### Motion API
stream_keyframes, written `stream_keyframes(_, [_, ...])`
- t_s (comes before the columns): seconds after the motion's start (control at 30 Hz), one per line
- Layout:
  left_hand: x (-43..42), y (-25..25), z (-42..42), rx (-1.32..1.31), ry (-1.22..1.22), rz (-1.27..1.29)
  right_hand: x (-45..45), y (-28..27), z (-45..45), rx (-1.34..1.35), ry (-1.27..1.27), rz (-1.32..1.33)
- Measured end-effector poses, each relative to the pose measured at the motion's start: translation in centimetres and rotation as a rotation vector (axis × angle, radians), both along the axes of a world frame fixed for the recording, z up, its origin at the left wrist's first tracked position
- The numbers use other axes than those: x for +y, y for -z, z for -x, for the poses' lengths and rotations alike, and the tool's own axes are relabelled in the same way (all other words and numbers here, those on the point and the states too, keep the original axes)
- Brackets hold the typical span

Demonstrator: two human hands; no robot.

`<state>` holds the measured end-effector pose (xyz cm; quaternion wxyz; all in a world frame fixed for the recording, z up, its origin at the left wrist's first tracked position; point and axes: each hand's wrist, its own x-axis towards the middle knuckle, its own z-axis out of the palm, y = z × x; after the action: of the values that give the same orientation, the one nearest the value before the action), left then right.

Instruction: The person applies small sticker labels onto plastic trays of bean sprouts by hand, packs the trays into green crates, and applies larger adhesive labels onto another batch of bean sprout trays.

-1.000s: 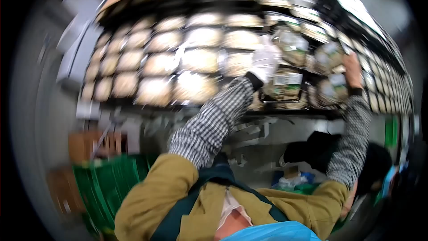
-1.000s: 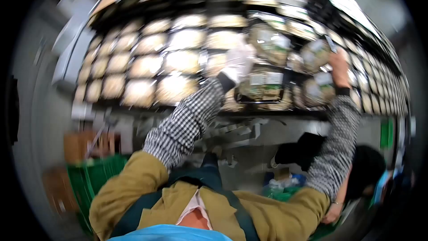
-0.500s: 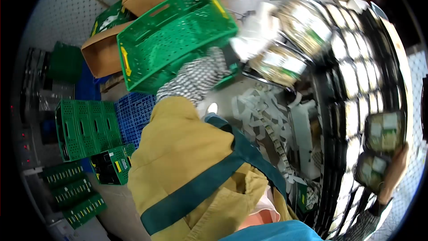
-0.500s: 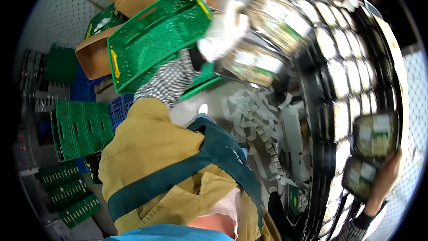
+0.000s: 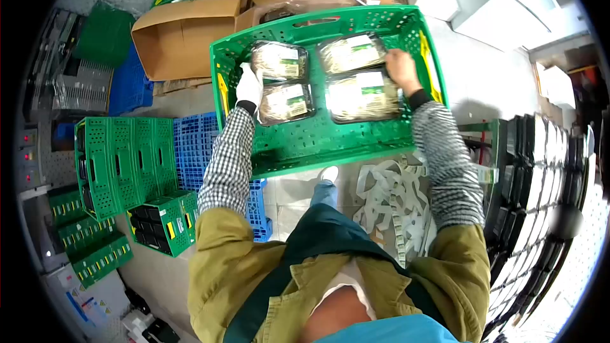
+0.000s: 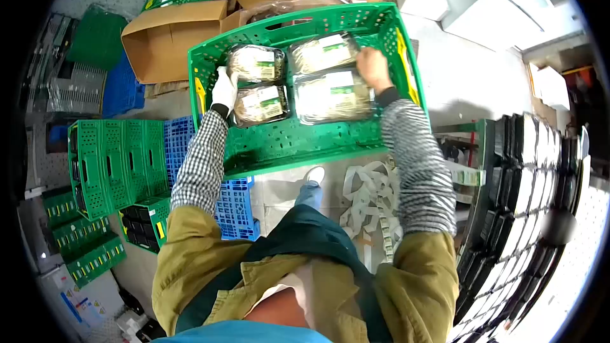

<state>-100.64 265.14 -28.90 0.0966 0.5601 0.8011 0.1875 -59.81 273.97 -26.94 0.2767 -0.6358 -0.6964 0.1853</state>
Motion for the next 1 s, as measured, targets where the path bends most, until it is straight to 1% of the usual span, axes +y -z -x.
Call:
stream_keyframes(0.03, [-1.2,-3.5,-1.9,0.062,-0.052,0.243,0.5,3.8,2.4,0.011,0.009,-0.007])
stream_keyframes(0.07, [-2.9,-1.8,-1.8,0.284,0.055,0.086,0.3,8.4,4.6,0.009,0.043,0.016])
stream_keyframes(0.1, [-4.7,-0.7,-2.6,0.501,0.196,0.027,0.2,11.5,6.2,0.008,0.093,0.031])
stream_keyframes(0.13, [-6.3,-3.8,-6.0,0.373,0.261,0.217,-0.1,12.1,7.4,-0.003,0.125,0.126])
stream_keyframes(0.17, [-8.3,-2.4,-7.1,0.292,0.469,0.119,-1.1,12.3,8.5,-0.01,0.167,0.225])
stream_keyframes(0.2, [-9.1,-4.3,-9.8,0.298,0.548,0.337,-1.7,13.3,9.3,0.121,0.121,0.039])
stream_keyframes(0.23, [-9.7,-4.1,-11.7,0.297,0.656,0.355,-1.5,13.1,9.3,0.03,-0.066,-0.055])
stream_keyframes(0.27, [-9.3,-3.9,-13.0,0.246,0.749,0.372,-2.4,9.6,8.7,0.236,-0.113,-0.058])
stream_keyframes(0.3, [-8.8,-1.9,-13.2,0.233,0.784,0.37,-2.4,9.4,8.1,0.049,-0.123,-0.174])
stream_keyframes(0.33, [-8.3,0.8,-12.9,0.321,0.868,0.254,-4.0,4.1,6.0,-0.176,-0.175,-0.019])
stream_keyframes(0.37, [-7.3,0.4,-13.2,0.247,0.825,0.299,-4.6,5.7,4.8,-0.06,-0.144,-0.21])
stream_keyframes(0.4, [-6.7,0.2,-13.5,0.478,0.844,0.285,-7.6,1.2,2.0,0.043,-0.122,-0.227])
stream_keyframes(0.43, [-5.7,2.3,-12.4,0.594,0.905,0.255,-10.7,-4.8,0.6,0.156,-0.125,-0.262])
stream_keyframes(0.47, [-4.9,3.5,-11.5,0.514,0.933,0.243,-13.8,-6.4,-1.6,0.217,-0.069,-0.251])
stream_keyframes(0.5, [-4.0,4.9,-10.9,0.631,0.941,0.336,-17.0,-7.5,-3.9,0.287,-0.02,-0.245])
stream_keyframes(0.53, [-3.2,4.3,-10.9,0.574,1.009,0.348,-20.6,-7.6,-6.5,0.323,0.042,-0.207])
stream_keyframes(0.57, [-2.1,1.7,-12.5,0.448,1.101,0.402,-24.6,-6.8,-9.5,0.302,0.105,-0.154])
stream_keyframes(0.6, [-1.8,-3.3,-16.9,0.499,0.911,0.452,-29.0,-5.9,-12.4,0.278,0.192,-0.04])
stream_keyframes(0.63, [-2.0,-5.6,-21.3,0.43,0.912,0.286,-33.2,-2.9,-14.7,0.27,0.298,-0.093])
stream_keyframes(0.67, [-2.1,-8.0,-25.6,0.365,0.917,0.121,-38.2,-2.9,-16.9,0.282,0.433,0.078])
stream_keyframes(0.7, [-2.3,-8.7,-29.5,0.163,1.09,-0.254,-43.2,-0.6,-18.5,0.239,0.551,0.211])
stream_keyframes(0.73, [-5.4,-12.1,-36.4,-0.315,1.177,-0.281,-48.2,2.3,-19.5,0.225,0.65,0.195])
stream_keyframes(0.77, [-9.8,-13.6,-47.7,-0.562,1.222,0.068,-54.9,2.1,-20.5,0.362,0.783,0.319])
stream_keyframes(0.8, [-10.7,-11.6,-53.1,-0.941,1.27,0.362,-58.0,2.8,-20.8,0.439,0.842,0.368])
stream_keyframes(0.83, [-11.5,-9.4,-58.2,-1.026,1.295,0.52,-60.6,1.8,-21.1,0.546,0.867,0.399])
stream_keyframes(0.87, [-12.3,-7.3,-63.3,-1.098,1.304,0.683,-63.2,2.9,-21.4,0.571,0.907,0.421])
stream_keyframes(0.9, [-12.1,-1.9,-68.8,-1.055,1.082,0.706,-65.0,2.0,-21.9,0.603,0.971,0.453])
stream_keyframes(0.97, [-10.5,5.4,-76.7,-0.722,1.011,0.563,-68.9,2.1,-22.7,0.679,1.067,0.486])
stream_keyframes(1.0, [-8.6,8.7,-79.4,-0.771,1.019,0.618,-70.8,2.0,-23.4,0.698,1.114,0.513])
